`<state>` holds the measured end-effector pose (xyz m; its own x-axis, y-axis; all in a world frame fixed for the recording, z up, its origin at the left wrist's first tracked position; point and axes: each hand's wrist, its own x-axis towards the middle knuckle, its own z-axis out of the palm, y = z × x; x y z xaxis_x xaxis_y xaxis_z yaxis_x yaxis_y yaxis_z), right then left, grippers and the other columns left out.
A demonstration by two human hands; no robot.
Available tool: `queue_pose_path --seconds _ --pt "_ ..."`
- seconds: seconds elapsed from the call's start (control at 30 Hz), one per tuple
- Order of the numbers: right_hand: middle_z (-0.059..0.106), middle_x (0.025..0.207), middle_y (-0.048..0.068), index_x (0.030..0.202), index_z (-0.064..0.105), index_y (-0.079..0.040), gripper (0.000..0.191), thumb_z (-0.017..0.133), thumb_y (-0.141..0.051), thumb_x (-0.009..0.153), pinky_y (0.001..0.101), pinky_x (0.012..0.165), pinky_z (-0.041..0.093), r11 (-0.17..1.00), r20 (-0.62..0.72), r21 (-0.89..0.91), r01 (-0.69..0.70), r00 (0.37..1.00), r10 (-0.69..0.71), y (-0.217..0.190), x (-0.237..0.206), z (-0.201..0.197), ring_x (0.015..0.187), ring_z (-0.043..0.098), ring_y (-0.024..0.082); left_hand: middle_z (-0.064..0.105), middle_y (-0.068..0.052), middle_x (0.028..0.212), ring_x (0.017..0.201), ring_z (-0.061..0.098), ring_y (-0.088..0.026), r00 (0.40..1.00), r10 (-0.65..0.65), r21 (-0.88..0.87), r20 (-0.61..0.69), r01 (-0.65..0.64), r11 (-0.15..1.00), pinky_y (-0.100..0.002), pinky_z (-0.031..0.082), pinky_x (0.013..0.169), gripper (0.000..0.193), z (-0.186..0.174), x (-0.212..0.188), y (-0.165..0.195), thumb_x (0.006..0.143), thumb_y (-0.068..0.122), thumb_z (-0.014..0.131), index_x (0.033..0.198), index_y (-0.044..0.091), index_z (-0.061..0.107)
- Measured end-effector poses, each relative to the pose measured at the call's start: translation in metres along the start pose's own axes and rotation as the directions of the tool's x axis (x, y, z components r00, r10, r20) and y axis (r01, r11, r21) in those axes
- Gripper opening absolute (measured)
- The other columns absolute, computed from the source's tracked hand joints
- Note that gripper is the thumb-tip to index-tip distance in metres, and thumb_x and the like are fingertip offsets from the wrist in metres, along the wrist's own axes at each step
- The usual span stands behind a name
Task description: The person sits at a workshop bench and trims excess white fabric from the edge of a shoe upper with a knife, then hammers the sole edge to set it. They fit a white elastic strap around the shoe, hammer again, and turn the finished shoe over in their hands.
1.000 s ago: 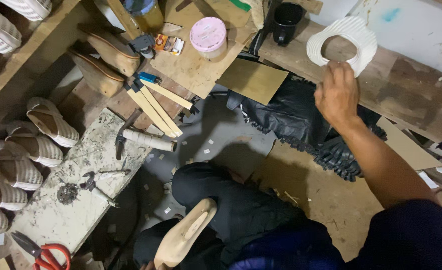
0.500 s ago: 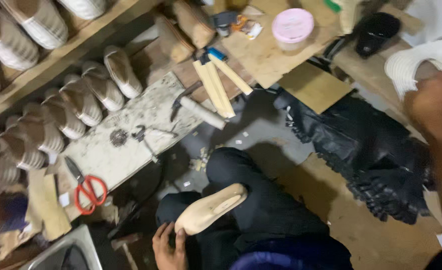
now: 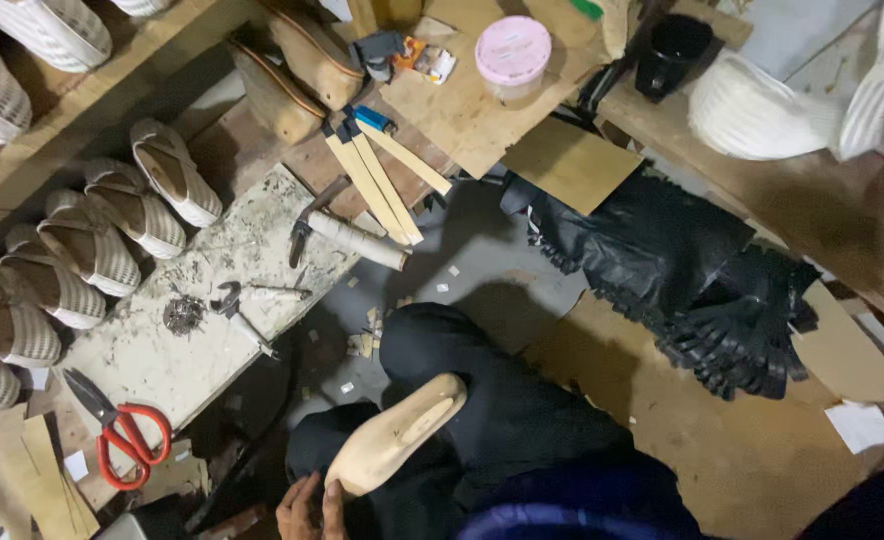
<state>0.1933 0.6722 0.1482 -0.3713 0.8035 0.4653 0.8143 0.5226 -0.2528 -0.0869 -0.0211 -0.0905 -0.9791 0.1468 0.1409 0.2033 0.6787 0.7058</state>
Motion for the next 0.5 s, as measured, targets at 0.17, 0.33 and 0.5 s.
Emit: queue_pose_path --seconds 0.17,0.33,0.5 --pt "0.065 0.103 0.021 0.112 0.067 0.003 0.021 0.063 -0.016 0.103 0.0442 0.082 0.05 1.0 0.013 0.003 0.0 1.0 0.0 0.01 -0.01 0.002 0.088 0.063 0.031 0.067 -0.019 0.111 0.097 0.07 -0.029 0.992 0.121 0.075 0.032 -0.123 0.989 -0.04 0.058 0.087 0.037 -0.004 0.003 0.004 0.085 0.027 0.08 0.11 0.001 0.075" --pt "0.067 0.096 0.018 0.111 0.066 0.003 0.018 0.06 -0.013 0.105 0.0422 0.076 0.052 0.993 -0.032 0.096 0.065 0.998 -0.062 -0.024 -0.028 -0.014 0.081 0.065 0.028 0.066 -0.02 0.119 0.111 0.068 -0.031 0.978 0.205 0.108 -0.024 -0.202 0.973 -0.042 0.055 0.1 0.035 -0.007 0.002 0.001 0.089 0.026 0.076 0.112 0.0 0.074" --pt "0.068 0.08 0.008 0.105 0.066 -0.003 0.016 0.058 -0.016 0.099 0.041 0.059 0.05 0.811 0.311 0.585 0.026 0.916 -0.254 -0.138 -0.099 -0.046 0.06 0.064 0.024 0.061 -0.024 0.138 0.126 0.064 -0.031 0.964 0.223 -0.523 0.145 -0.117 0.844 -0.043 0.053 0.107 0.049 -0.019 0.001 0.034 0.104 0.032 0.059 0.137 -0.004 0.056"
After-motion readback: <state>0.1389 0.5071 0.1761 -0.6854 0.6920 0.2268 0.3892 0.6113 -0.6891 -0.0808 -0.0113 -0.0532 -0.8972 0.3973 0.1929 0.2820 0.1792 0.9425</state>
